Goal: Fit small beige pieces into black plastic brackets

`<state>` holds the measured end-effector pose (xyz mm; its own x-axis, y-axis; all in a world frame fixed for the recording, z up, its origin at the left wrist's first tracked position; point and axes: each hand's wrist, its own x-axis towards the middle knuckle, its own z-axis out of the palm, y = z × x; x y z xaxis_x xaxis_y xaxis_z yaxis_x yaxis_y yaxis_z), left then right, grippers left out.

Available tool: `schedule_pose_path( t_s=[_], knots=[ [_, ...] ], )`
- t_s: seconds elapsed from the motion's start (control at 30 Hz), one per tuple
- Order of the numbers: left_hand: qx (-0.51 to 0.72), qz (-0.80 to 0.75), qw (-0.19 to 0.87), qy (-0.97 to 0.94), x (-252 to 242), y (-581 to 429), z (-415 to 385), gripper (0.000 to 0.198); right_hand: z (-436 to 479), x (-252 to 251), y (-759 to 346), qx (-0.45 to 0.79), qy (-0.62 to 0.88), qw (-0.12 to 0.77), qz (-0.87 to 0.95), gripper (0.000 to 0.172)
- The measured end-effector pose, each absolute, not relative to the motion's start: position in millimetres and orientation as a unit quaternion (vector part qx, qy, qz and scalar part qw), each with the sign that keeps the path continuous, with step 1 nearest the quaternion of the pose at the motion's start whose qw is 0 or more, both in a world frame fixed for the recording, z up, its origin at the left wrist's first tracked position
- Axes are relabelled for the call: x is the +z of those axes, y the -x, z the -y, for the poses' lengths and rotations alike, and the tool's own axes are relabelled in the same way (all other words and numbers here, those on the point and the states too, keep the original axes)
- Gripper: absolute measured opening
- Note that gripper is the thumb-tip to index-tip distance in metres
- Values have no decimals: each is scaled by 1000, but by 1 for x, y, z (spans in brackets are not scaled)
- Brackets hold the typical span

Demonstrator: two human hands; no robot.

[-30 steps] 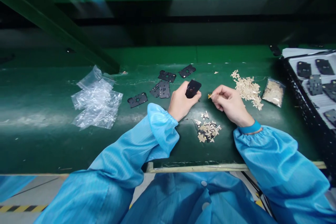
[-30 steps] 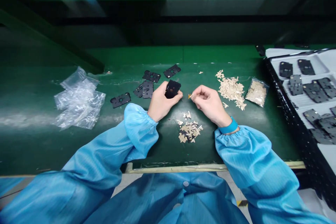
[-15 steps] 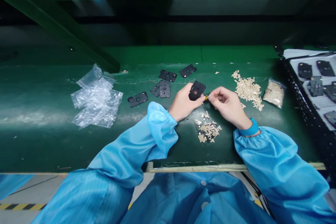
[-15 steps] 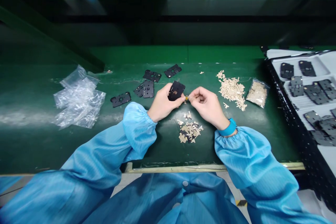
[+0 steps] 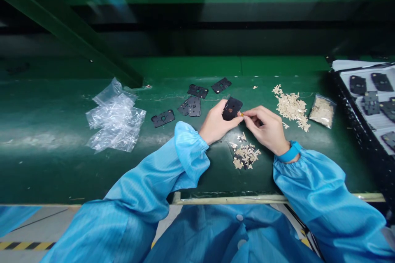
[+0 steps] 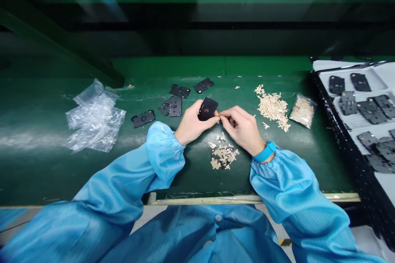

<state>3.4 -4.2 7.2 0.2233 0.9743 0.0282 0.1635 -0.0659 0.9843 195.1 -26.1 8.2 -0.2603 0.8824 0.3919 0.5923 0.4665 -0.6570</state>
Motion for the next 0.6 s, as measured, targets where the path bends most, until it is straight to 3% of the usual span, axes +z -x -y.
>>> schedule_pose_path(
  t_s=[0.17,0.6],
  knots=[
    [407,-470,521,-585,5,-3,4,23,28,10,-193,207,475,382,765,14],
    [386,-491,446,-641,-4,-1,5,24,27,7,-191,151,451,374,797,13]
  ],
)
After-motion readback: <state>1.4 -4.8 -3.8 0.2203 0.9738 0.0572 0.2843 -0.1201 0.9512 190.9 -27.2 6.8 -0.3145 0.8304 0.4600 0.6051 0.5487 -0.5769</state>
